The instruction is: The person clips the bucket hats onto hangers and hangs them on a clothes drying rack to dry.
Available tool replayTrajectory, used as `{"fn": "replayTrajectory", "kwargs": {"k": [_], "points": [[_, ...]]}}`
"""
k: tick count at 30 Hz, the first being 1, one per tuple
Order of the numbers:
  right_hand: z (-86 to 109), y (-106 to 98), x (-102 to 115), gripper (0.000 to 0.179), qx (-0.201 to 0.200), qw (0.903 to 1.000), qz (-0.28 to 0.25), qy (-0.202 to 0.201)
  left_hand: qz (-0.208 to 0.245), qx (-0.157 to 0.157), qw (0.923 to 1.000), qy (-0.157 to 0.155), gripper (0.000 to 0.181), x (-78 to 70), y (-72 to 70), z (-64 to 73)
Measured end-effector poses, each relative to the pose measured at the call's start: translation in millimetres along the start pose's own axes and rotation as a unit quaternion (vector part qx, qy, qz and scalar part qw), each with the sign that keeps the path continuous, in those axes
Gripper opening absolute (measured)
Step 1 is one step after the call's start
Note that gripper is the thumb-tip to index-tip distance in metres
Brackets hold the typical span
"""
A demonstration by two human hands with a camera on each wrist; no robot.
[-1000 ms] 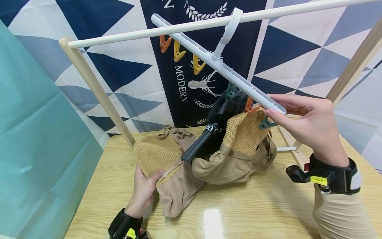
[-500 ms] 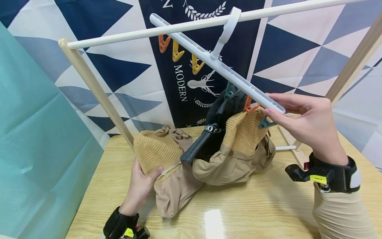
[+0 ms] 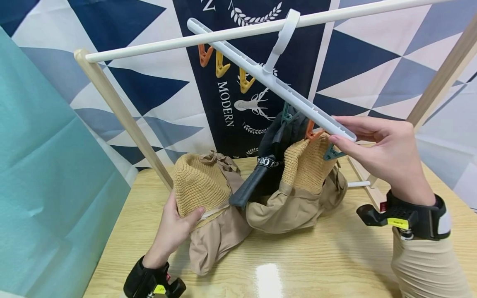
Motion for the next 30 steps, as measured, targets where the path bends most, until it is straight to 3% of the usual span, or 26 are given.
{"fn": "replayTrajectory", "kwargs": {"k": [9,14,24,30], "points": [[-0.4,1,1,0.040,0.006,1.0000,0.002,0.000,-0.069,-0.018,0.9960,0.054,0.070,-22.0,-4.8,5.9],[-1.4,0,1,0.040,0.006,1.0000,0.002,-0.003,-0.077,-0.030,0.9927,0.087,0.069,-30.7,-7.2,6.6],[-0.3,0,-1,0.040,0.010,0.9998,-0.001,0.015,-0.119,-0.057,0.9777,0.163,0.064,-48.2,-9.9,5.8],[0.3,0,-2,0.040,0.011,0.9995,-0.004,0.028,-0.125,-0.074,0.9755,0.165,0.064,-52.8,-15.1,3.0]]}}
Point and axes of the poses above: each hand's wrist, its own z-axis away from the middle knuckle, its own y-axis out of the palm, x = y × z, the point moved 7 cm from there along -z, towards the middle knuckle, and after that the axes turned 10 degrees about -y, right-handed, at the moved point
